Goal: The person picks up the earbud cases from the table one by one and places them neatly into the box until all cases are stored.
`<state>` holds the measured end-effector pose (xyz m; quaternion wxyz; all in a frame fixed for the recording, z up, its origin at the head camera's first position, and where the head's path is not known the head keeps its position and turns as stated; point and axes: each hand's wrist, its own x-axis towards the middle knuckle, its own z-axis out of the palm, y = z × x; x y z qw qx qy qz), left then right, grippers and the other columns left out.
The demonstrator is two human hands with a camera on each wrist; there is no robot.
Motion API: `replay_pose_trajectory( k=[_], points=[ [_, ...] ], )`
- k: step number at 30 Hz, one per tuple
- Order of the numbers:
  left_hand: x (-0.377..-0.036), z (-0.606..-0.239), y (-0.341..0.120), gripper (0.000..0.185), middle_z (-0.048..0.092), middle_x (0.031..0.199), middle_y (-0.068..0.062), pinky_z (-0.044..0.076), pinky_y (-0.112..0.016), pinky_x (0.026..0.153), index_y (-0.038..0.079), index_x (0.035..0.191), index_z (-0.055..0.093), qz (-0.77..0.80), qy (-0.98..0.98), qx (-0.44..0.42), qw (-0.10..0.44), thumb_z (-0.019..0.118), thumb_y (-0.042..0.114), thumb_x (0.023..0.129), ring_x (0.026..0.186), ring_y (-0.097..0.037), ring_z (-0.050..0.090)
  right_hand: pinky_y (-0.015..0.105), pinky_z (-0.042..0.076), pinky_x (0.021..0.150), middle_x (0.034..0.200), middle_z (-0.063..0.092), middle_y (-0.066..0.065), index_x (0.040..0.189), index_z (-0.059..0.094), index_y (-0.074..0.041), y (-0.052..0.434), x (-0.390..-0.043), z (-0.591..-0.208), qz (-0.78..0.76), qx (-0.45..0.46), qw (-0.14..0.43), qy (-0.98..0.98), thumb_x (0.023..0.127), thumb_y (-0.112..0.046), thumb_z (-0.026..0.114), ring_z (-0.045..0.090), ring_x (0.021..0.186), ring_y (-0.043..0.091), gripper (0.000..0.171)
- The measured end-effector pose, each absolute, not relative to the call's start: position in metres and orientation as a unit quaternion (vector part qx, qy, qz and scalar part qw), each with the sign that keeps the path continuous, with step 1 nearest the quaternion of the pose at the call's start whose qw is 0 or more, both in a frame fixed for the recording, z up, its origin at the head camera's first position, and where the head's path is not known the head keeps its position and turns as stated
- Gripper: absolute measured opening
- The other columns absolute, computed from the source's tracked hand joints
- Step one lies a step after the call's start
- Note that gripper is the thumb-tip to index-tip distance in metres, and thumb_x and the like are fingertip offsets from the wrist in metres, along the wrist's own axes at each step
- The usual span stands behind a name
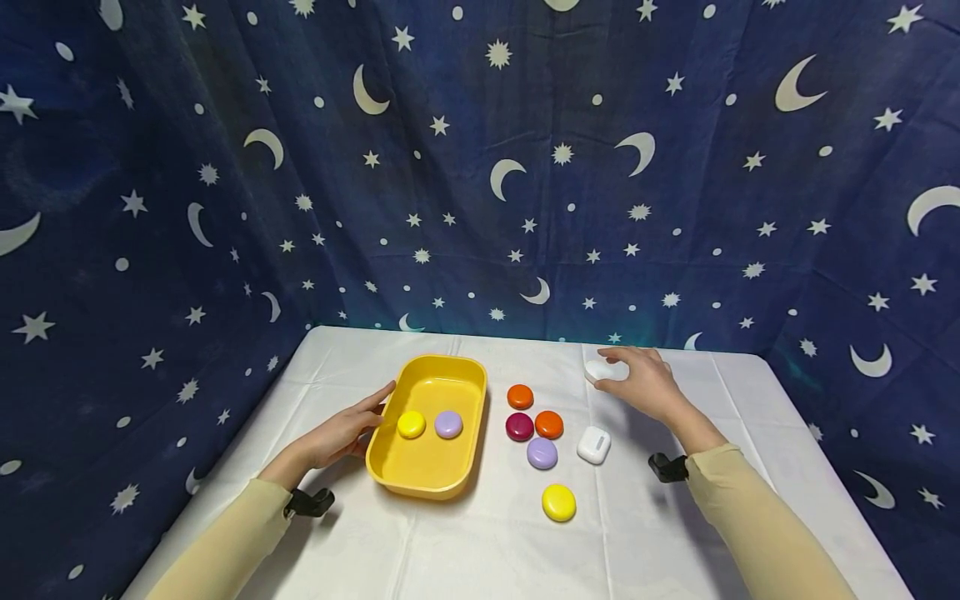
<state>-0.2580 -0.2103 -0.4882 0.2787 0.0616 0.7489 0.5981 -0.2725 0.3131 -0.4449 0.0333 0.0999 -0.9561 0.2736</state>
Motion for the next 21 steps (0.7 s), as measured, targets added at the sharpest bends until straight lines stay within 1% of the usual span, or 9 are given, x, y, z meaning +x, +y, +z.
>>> replay_pose_trajectory(
  k=[4,8,13,18,21],
  points=[
    [-0.258,-0.488,-0.210,0.068,0.008,0.170,-0.017,0.058,-0.044,0.087,0.037,0.164,0.020,0.597,0.750,0.061,0.277,0.047,0.018,0.104,0.140,-0.037,0.042,0.066,0.028,0.102,0.135,0.060,0.024,0.145,0.056,-0.005,0.317,-0.277,-0.454,0.270,0.081,0.035,-0.959,0.089,-0.037,0.079,0.039,0.127,0.047,0.068],
    [-0.258,-0.488,-0.210,0.068,0.008,0.170,-0.016,0.058,-0.044,0.086,0.038,0.164,0.021,0.597,0.751,0.058,0.276,0.047,0.018,0.104,0.140,-0.037,0.042,0.067,0.028,0.099,0.137,0.058,0.027,0.146,0.054,-0.003,0.319,-0.283,-0.462,0.274,0.057,0.019,-0.960,0.089,-0.035,0.078,0.038,0.126,0.049,0.069],
    [-0.257,-0.488,-0.210,0.069,0.008,0.171,-0.015,0.058,-0.044,0.086,0.038,0.164,0.019,0.595,0.753,0.058,0.275,0.046,0.017,0.104,0.141,-0.037,0.041,0.069,0.028,0.096,0.139,0.055,0.028,0.148,0.049,-0.001,0.322,-0.288,-0.471,0.277,0.034,-0.010,-0.960,0.090,-0.040,0.076,0.036,0.125,0.052,0.075],
    [-0.257,-0.488,-0.210,0.068,0.008,0.171,-0.015,0.058,-0.043,0.085,0.038,0.164,0.020,0.594,0.754,0.055,0.275,0.046,0.018,0.105,0.139,-0.036,0.043,0.065,0.032,0.093,0.139,0.055,0.029,0.148,0.048,0.001,0.324,-0.294,-0.483,0.271,0.016,-0.016,-0.962,0.089,-0.042,0.076,0.040,0.120,0.050,0.078],
    [-0.257,-0.489,-0.210,0.068,0.008,0.171,-0.015,0.058,-0.043,0.084,0.039,0.164,0.021,0.594,0.755,0.055,0.274,0.046,0.018,0.105,0.139,-0.036,0.043,0.068,0.029,0.094,0.139,0.055,0.030,0.149,0.046,0.003,0.324,-0.297,-0.488,0.269,0.006,-0.022,-0.963,0.089,-0.043,0.076,0.040,0.118,0.051,0.081]
  ],
)
